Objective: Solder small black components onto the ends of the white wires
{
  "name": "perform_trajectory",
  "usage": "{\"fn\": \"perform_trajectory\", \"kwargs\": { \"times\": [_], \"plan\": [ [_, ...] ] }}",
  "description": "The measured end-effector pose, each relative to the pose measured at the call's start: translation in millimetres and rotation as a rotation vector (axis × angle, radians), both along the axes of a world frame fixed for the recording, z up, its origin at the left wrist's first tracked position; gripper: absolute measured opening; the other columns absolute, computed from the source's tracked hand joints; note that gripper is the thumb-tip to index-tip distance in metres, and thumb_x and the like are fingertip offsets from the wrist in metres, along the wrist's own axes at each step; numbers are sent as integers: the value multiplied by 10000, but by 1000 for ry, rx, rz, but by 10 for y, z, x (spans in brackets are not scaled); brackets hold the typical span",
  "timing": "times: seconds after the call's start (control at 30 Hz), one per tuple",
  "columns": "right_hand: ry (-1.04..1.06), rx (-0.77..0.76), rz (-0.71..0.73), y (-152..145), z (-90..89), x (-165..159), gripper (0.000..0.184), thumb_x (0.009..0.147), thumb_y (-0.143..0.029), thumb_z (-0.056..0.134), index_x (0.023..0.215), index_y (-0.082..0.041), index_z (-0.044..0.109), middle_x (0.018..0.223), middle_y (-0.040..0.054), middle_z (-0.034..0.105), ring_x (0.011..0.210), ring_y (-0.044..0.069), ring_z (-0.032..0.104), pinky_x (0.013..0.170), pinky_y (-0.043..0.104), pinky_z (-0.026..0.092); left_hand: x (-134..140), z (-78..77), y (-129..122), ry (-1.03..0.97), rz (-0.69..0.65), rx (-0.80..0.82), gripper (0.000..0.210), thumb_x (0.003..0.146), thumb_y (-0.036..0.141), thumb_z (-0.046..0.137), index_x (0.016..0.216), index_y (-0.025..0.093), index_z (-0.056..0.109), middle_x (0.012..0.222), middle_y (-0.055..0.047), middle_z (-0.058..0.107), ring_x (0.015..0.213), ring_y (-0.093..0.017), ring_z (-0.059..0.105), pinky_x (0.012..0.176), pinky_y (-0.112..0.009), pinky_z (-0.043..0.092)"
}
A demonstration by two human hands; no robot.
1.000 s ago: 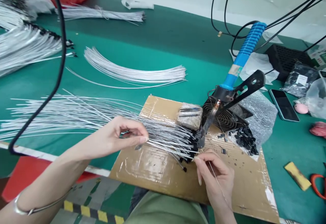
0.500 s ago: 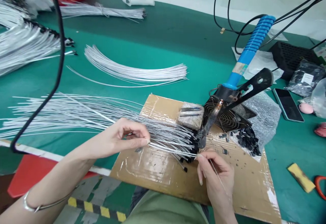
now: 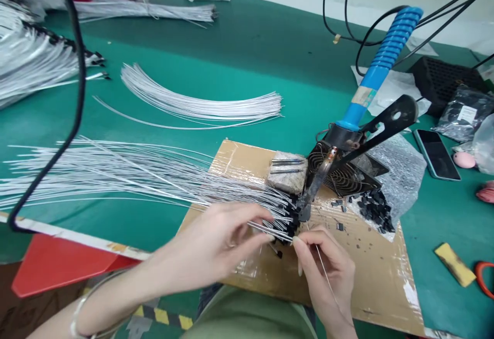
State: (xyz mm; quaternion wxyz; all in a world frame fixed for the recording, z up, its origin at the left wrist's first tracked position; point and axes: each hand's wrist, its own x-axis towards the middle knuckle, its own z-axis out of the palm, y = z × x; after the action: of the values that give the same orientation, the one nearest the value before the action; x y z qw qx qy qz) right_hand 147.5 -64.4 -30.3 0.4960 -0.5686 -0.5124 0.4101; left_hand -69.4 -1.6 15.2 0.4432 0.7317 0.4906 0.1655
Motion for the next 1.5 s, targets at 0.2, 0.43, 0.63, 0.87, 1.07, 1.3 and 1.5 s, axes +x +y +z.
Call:
{"fn": "perform_trajectory", "kwargs": {
  "times": [0.2,0.43,0.63,0.87,1.07,1.3,1.5],
  "plan": [
    [-81,82,-35,-34,-37,52,171,1023,-256,707,865,-245,771,700,-35,596,611,123,512,589,258,398,432,-122,-70,-143,41,-157,281,1016,334,586,857,189,768,665,17,624,579,-130,475,544,-247,348],
    [55,129,-298,-79,-266,235,434,1169,-421,403,1032,-210,757,607,-74,416,463,103,356,425,239,263,484,-125,54,-251,229,-304,271,886,381,633,748,159,703,651,-3,629,561,-122,447,531,-247,324],
    [166,176,-269,-46,-243,271,482,1122,-494,499,813,-202,726,656,-14,554,548,131,526,470,242,416,487,-93,95,-309,254,-300,253,876,358,661,723,161,702,631,-6,644,582,-130,520,550,-236,381],
    [333,-82,-168,-31,-148,109,577,1123,-567,467,936,-210,881,731,53,694,579,148,637,513,265,525,483,-114,99,-356,242,-262,227,896,307,667,717,169,691,625,-1,646,582,-127,525,552,-231,389],
    [383,-198,-180,33,7,-89,239,992,-452,762,954,-252,886,787,15,707,546,99,603,496,224,516,513,-110,82,-335,249,-289,243,899,343,669,761,149,715,651,-17,662,551,-115,450,513,-236,326],
    [538,-291,-152,67,12,-103,116,907,-369,851,941,-271,902,759,5,722,522,91,577,480,219,502,550,-97,42,-415,266,-304,233,901,316,677,758,141,736,639,-22,673,540,-109,449,491,-236,289],
    [586,-323,-189,69,23,-122,122,859,-383,897,901,-269,906,719,6,724,504,85,549,461,213,469,543,-112,13,-382,270,-306,252,922,340,675,764,146,708,663,-28,682,573,-121,487,524,-236,339]
  ]
}}
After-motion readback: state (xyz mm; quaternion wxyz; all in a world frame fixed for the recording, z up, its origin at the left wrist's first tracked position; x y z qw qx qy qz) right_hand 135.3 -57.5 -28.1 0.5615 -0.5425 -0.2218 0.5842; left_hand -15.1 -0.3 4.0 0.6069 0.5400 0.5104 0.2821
